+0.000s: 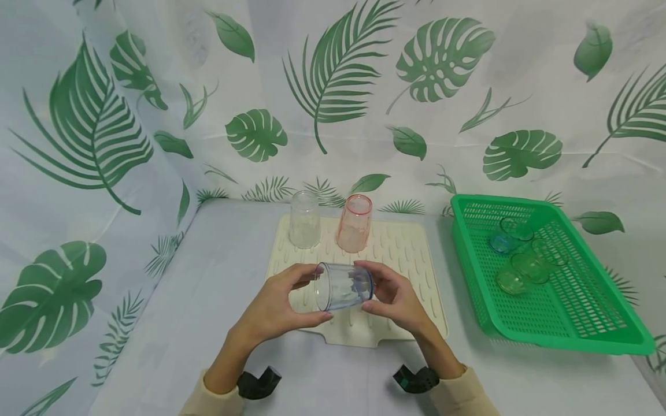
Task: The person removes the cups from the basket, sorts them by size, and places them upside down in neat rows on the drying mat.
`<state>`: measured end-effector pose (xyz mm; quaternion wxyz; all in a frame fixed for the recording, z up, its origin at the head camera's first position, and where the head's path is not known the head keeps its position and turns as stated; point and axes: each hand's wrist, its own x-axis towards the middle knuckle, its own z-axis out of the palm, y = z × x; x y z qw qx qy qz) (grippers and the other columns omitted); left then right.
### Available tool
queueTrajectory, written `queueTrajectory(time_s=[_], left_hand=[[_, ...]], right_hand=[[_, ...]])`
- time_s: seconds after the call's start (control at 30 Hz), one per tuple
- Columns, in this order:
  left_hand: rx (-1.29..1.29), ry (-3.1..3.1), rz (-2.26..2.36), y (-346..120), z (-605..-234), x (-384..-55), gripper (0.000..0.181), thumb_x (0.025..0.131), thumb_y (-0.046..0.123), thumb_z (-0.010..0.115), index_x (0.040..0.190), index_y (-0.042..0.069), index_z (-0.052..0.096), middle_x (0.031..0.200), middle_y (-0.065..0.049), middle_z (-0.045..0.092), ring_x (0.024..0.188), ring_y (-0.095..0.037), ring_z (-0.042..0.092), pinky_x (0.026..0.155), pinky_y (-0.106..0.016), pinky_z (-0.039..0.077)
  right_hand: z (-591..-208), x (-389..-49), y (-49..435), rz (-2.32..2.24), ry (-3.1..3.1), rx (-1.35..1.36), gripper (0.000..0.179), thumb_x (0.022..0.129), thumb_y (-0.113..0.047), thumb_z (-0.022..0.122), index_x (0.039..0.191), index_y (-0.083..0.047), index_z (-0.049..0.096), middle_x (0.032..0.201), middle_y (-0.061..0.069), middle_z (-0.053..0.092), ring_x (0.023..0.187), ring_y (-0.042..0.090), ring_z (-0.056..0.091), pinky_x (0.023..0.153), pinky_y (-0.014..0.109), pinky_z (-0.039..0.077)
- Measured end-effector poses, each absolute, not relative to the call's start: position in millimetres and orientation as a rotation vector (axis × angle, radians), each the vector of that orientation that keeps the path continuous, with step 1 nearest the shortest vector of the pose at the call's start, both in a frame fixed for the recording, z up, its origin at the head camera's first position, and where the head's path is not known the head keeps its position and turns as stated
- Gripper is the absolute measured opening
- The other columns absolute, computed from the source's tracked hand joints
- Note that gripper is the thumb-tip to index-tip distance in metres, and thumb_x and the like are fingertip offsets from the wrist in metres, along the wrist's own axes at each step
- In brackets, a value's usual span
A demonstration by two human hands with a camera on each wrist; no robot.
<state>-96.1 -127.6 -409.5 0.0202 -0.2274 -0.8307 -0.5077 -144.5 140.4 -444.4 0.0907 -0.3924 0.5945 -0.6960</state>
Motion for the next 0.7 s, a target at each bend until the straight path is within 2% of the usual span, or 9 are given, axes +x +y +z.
queueTrajectory(time_s=[0.17,0.33,0.57,0.7], left_hand=[[-0.697,-2.611,-1.548,-126.1,-407.8,-95.4,0.074,0.075,0.039,0.088,0.138,0.016,0.055,0.135,0.000,0.062,0.124,-0.022,0.062,0.106,-0.036,0.053],[-0.681,-2.655,-1.537,-127.5,-408.3,-93.3,0.084,0.074,0.042,0.089,0.144,0.016,0.051,0.137,0.001,0.061,0.126,-0.018,0.061,0.107,-0.036,0.052],[-0.611,-2.707,-1.448,-138.0,-416.2,-88.9,0.090,0.075,0.045,0.087,0.150,0.015,0.046,0.145,0.000,0.057,0.134,-0.018,0.056,0.107,-0.036,0.052],[-0.506,-2.763,-1.362,-147.5,-422.8,-84.8,0.089,0.076,0.047,0.086,0.150,0.017,0.047,0.147,0.001,0.056,0.136,-0.020,0.054,0.107,-0.043,0.052]], right_hand=[[-442.2,-142.3,138.5,-2.110,1.701,-1.139,0.057,0.090,0.005,0.068,0.143,0.005,0.045,0.133,0.000,0.056,0.112,0.010,0.061,0.090,0.022,0.058],[-439.0,-140.4,137.5,-2.134,1.683,-1.149,0.055,0.091,-0.001,0.070,0.141,-0.004,0.048,0.131,0.000,0.056,0.111,0.010,0.060,0.090,0.023,0.059],[-437.1,-141.1,137.9,-2.169,1.702,-1.163,0.056,0.091,-0.007,0.072,0.139,0.002,0.046,0.128,0.002,0.057,0.109,0.010,0.060,0.089,0.021,0.058],[-437.1,-141.8,138.8,-2.183,1.736,-1.148,0.057,0.091,-0.009,0.072,0.138,0.006,0.045,0.127,0.002,0.059,0.109,0.011,0.061,0.089,0.022,0.058]])
